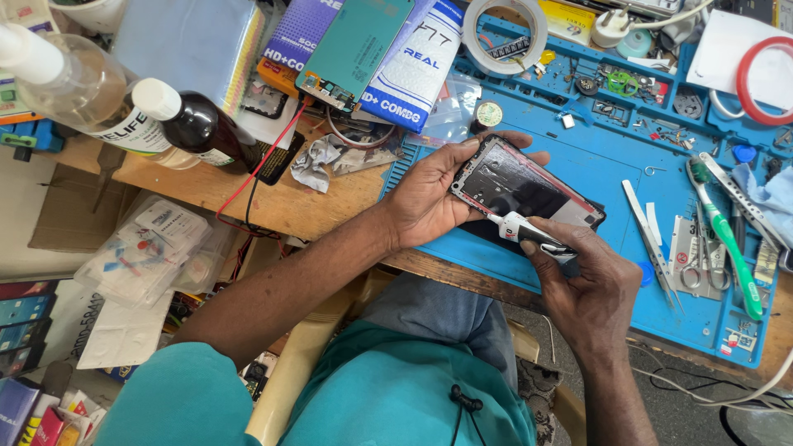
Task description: The person applies adhesive along the edges of a smartphone screen assembly, then uses a metal spudger to spread and press the adhesive. The person also handles a replacement battery and a new screen, positioning them near the work area.
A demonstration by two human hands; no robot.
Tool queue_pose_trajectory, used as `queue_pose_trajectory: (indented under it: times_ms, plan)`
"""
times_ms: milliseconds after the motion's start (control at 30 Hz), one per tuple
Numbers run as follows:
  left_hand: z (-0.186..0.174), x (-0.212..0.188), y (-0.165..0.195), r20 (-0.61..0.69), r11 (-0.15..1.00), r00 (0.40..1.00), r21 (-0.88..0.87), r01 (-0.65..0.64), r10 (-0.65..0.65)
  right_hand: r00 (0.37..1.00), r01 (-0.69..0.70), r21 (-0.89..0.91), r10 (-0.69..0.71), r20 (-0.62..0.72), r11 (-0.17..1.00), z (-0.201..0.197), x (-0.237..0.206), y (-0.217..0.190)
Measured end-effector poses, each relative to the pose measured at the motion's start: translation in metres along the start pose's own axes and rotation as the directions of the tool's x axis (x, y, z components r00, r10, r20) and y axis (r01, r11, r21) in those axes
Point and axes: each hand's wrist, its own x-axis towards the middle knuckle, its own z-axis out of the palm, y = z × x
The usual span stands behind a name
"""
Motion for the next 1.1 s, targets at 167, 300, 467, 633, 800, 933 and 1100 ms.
queue_pose_trajectory:
  times_ms: [167,300,467,633,800,933,1100]
  plan:
    - [-0.001,0.0,0.0,0.012,1.0,1.0,0.002,-0.004,0.004,1.0,0.014,0.0,-0.014,-0.002,1.0,-0.003,-0.003,0.002]
    - [-0.002,0.001,0.0,0.019,1.0,1.0,-0.017,0.003,-0.003,1.0,0.003,-0.016,-0.003,0.001,1.0,-0.005,-0.003,0.004]
    - [-0.001,0.001,0.0,0.003,1.0,1.0,-0.031,0.007,-0.007,1.0,-0.014,0.015,0.014,0.001,1.0,-0.006,-0.005,0.006]
    - [0.0,0.001,0.001,0.012,1.0,1.0,-0.008,0.012,-0.011,1.0,-0.004,-0.016,0.004,-0.006,1.0,-0.01,-0.008,0.009]
    - [0.001,0.0,0.001,-0.006,1.0,1.0,-0.001,0.015,-0.015,0.999,0.034,-0.039,-0.034,-0.013,0.999,-0.012,-0.01,0.01]
    - [0.001,0.0,0.001,-0.016,1.0,1.0,0.028,0.012,-0.012,1.0,0.01,-0.033,-0.01,-0.006,0.999,-0.013,-0.01,0.011]
    - [0.001,0.001,0.001,-0.002,0.998,1.0,0.056,0.009,-0.009,1.0,-0.01,-0.03,0.01,-0.004,0.999,-0.016,-0.012,0.012]
